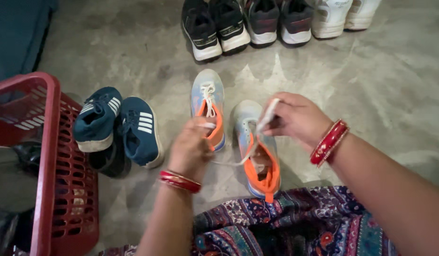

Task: The person sits on the floor and laces a pair of light blue and orange sneakers by threading white laces through the eyelets and tying them. The person then moves to the second shoe and repeats the lacing process.

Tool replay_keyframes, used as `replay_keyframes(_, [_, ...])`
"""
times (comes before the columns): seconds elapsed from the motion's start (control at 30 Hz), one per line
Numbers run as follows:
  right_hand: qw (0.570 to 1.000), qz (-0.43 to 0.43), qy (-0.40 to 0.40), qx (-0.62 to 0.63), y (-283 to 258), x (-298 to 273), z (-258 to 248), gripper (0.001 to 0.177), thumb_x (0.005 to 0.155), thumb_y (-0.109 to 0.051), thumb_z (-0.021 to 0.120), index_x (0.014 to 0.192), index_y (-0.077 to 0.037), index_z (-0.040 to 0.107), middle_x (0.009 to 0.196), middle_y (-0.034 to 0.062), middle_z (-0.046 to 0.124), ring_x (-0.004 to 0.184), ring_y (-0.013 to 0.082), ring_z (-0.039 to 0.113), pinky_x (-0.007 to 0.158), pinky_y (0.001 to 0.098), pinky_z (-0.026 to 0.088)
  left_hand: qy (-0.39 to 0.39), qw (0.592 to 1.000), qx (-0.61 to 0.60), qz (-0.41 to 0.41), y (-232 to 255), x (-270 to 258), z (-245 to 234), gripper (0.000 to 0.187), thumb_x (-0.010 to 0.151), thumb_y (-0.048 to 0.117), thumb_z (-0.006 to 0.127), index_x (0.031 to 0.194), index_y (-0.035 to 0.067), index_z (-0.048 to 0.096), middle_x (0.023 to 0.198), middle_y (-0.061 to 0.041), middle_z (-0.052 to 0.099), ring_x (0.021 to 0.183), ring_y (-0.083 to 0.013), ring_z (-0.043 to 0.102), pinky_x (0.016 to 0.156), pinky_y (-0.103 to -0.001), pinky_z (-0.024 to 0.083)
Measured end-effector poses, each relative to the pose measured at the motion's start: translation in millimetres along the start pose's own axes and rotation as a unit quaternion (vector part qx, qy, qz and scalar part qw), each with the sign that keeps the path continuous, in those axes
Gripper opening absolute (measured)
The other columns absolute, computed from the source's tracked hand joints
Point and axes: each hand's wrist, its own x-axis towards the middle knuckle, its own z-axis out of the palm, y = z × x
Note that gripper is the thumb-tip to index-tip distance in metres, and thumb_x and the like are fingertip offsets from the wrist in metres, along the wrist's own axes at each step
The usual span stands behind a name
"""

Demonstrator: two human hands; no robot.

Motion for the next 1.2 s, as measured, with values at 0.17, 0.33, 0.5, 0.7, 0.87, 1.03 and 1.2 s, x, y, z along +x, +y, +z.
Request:
replay_keyframes(0.17, [0.984,-0.104,-0.102,0.1,-18,-28,52,0.017,0.107,-0.009,0.047,0.106,0.0,0.061,0.101,0.0146,0.069,0.094,0.0252,0.07,0.087,0.0391,0.059,-0.201,0.977,-0.066,-0.016,-22,-8,35,0.018,0.11,0.027,0.056,0.107,0.009,0.06,0.07,0.005,0.046,0.057,-0.0057,0.044,0.061,-0.03,0.052])
replay_keyframes(0.33, [0.992,-0.056,-0.034,0.104,-31,-34,49,0.021,0.096,-0.001,0.045,0.109,-0.001,0.061,0.114,0.0139,0.069,0.103,0.0226,0.07,0.094,0.0367,0.058,-0.079,0.987,0.121,0.07,-4,-1,19,0.019,0.101,0.025,0.056,0.098,0.007,0.062,0.073,0.004,0.054,0.056,-0.0066,0.049,0.049,-0.025,0.043])
replay_keyframes(0.5, [0.945,-0.046,0.029,-0.323,4,-13,41,0.042,0.086,-0.013,0.066,0.126,-0.002,0.062,0.124,0.0175,0.069,0.109,0.0321,0.068,0.091,0.0404,0.057,0.095,0.968,-0.012,0.233,37,3,-24,0.012,0.104,0.018,0.058,0.099,0.008,0.061,0.075,0.004,0.053,0.054,-0.0042,0.044,0.046,-0.023,0.038])
replay_keyframes(0.7, [0.785,0.054,0.018,-0.616,30,-14,31,0.101,0.069,-0.047,0.083,0.152,-0.015,0.035,0.141,0.0189,0.049,0.122,0.0374,0.061,0.103,0.0433,0.049,0.155,0.931,0.123,0.307,35,3,-54,0.017,0.111,0.019,0.057,0.101,0.006,0.061,0.078,0.003,0.05,0.06,-0.0043,0.043,0.049,-0.021,0.034])
replay_keyframes(0.87, [0.789,0.045,0.031,-0.613,28,-19,40,0.1,0.061,-0.046,0.093,0.14,-0.005,0.048,0.128,0.0205,0.062,0.118,0.035,0.065,0.103,0.041,0.051,0.098,0.702,0.696,0.115,5,-12,-14,0.02,0.098,0.023,0.058,0.101,0.011,0.074,0.112,-0.017,0.063,0.098,-0.0346,0.069,0.086,-0.043,0.054])
replay_keyframes(1.03, [0.836,0.066,0.027,-0.544,49,-39,43,0.098,0.059,-0.035,0.096,0.14,-0.003,0.049,0.121,0.018,0.069,0.111,0.0307,0.07,0.098,0.0387,0.054,0.121,0.854,0.499,0.09,-30,-28,27,0.02,0.094,0.02,0.063,0.105,0.007,0.073,0.097,-0.015,0.075,0.086,-0.0311,0.071,0.075,-0.042,0.056])
replay_keyframes(1.2, [0.845,0.093,0.047,-0.524,64,-38,43,0.091,0.061,-0.03,0.09,0.14,-0.004,0.052,0.118,0.0173,0.073,0.107,0.0294,0.073,0.094,0.0376,0.057,0.046,0.987,0.152,-0.007,-66,-7,45,0.015,0.095,0.005,0.06,0.102,-0.001,0.071,0.088,-0.01,0.076,0.073,-0.0127,0.073,0.068,-0.026,0.062])
